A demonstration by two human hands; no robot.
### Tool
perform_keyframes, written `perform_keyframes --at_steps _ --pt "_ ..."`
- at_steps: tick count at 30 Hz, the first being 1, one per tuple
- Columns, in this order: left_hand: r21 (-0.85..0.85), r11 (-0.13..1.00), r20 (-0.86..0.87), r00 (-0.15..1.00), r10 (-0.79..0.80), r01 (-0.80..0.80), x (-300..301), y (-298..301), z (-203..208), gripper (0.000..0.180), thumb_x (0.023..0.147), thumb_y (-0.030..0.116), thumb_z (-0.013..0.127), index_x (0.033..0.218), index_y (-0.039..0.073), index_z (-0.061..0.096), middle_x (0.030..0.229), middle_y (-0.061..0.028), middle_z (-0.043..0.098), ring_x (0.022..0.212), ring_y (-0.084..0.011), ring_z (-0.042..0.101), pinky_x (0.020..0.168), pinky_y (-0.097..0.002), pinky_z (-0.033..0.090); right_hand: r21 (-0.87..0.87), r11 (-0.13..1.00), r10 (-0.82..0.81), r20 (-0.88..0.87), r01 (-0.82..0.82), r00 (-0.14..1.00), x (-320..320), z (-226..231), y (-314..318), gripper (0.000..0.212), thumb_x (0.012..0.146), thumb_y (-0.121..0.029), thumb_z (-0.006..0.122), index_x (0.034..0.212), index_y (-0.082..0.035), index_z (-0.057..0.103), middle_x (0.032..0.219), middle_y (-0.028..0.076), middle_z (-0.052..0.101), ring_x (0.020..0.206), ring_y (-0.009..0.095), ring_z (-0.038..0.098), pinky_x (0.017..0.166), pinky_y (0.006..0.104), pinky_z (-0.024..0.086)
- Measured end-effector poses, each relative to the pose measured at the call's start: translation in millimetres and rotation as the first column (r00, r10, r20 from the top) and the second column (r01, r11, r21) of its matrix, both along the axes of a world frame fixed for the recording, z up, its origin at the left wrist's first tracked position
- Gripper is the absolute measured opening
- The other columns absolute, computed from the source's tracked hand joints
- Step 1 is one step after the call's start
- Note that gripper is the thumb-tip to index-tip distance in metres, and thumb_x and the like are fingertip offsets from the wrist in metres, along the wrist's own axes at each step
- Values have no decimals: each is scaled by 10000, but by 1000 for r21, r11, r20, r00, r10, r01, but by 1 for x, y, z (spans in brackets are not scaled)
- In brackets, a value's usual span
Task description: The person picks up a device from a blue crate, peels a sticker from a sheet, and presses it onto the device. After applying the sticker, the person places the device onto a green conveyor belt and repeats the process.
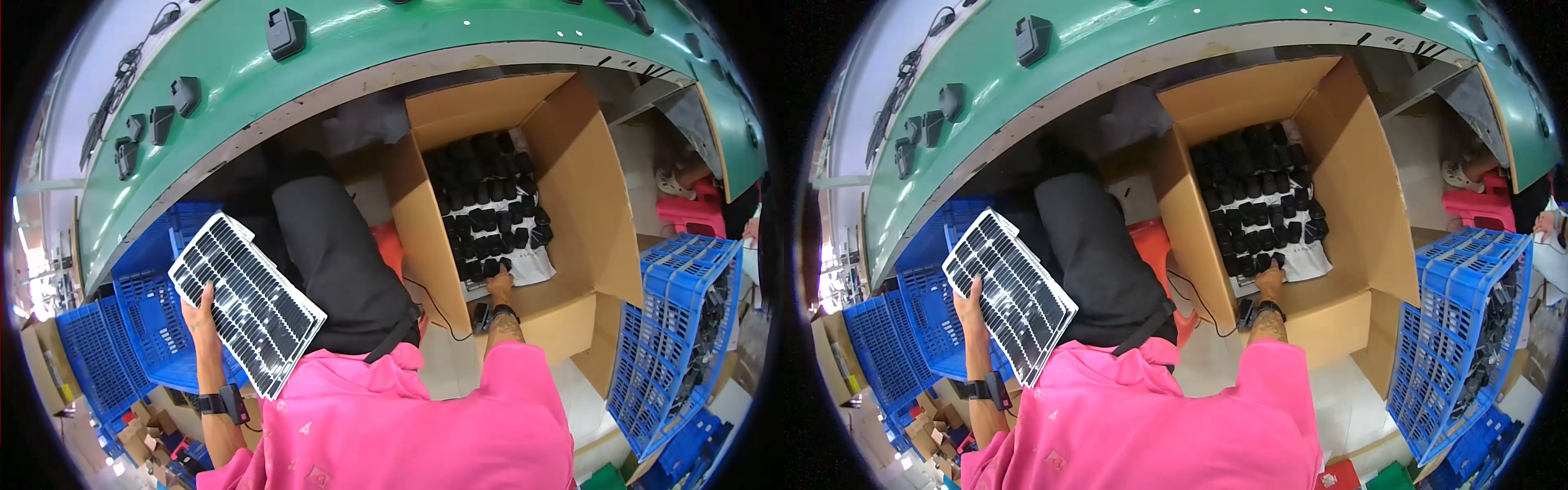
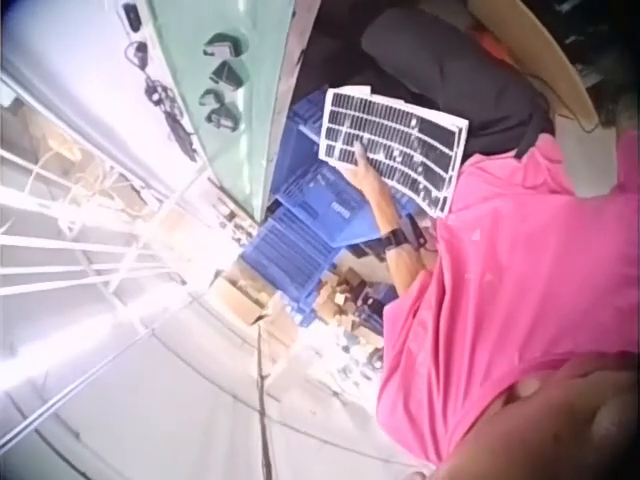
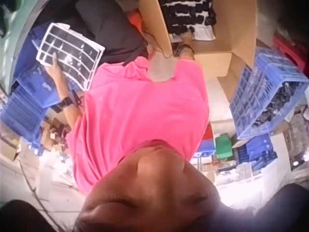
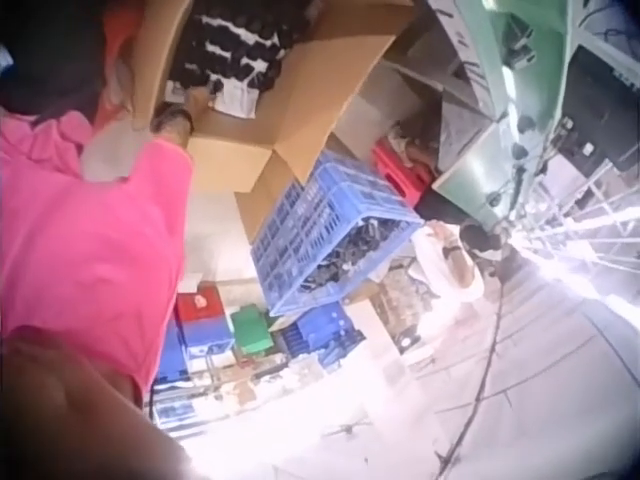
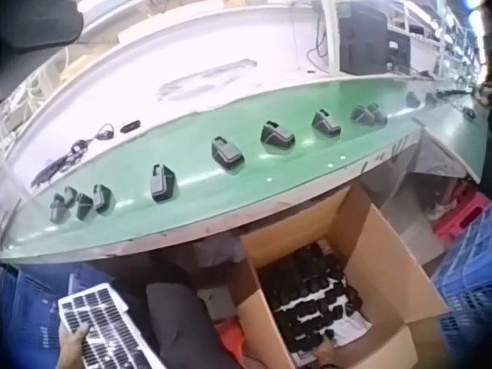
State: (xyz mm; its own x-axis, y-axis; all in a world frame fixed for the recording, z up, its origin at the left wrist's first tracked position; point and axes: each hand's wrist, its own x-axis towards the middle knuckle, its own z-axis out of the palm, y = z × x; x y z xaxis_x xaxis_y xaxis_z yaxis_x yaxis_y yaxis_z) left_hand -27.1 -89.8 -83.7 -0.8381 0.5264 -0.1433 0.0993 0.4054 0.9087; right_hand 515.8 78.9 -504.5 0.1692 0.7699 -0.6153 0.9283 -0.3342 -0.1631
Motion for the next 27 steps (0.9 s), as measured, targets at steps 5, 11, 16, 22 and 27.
perform_keyframes --at_steps 5,11,16,22,27 --pt "-68 998 -46 999 -16 13 -22 -8 2 462 849 136 682 1251 5 496 1111 -93 624 954 -178 612 842 -308 494 -39 981 -196 -232 192 953 -8 41 16 501 732 -195 634 1192 -4 581 1081 232 648 1015 387 613 833 439 487" --pt "22 996 62 994 -88 87 -9 23 -5 434 715 186 808 1048 5 598 938 -69 660 825 -129 612 736 -292 506 494 752 -129 -541 437 831 -11 140 39 182 872 -123 612 937 47 621 849 87 628 771 173 596 684 291 509" --pt "-340 922 -186 949 -256 182 -3 13 32 806 747 492 732 1184 -111 423 952 -271 642 915 -417 642 784 -432 514 564 774 258 -696 288 670 -196 370 56 239 904 -136 595 1067 38 599 947 102 632 864 179 596 815 324 487" --pt "-718 615 -59 851 -521 327 -45 33 66 702 857 610 511 1080 -54 558 759 -225 628 775 -466 618 661 -493 503 627 689 719 -523 -365 459 -376 431 23 668 820 -188 688 1348 61 363 1355 241 414 1280 346 404 1066 400 337" --pt "-115 990 -779 626 -36 -86 -155 93 115 700 786 501 662 1202 -32 480 1052 -258 544 974 -401 546 832 -463 464 824 512 816 -380 -241 436 -417 485 18 634 778 -125 706 1289 81 392 1306 252 414 1202 400 420 1019 460 342"
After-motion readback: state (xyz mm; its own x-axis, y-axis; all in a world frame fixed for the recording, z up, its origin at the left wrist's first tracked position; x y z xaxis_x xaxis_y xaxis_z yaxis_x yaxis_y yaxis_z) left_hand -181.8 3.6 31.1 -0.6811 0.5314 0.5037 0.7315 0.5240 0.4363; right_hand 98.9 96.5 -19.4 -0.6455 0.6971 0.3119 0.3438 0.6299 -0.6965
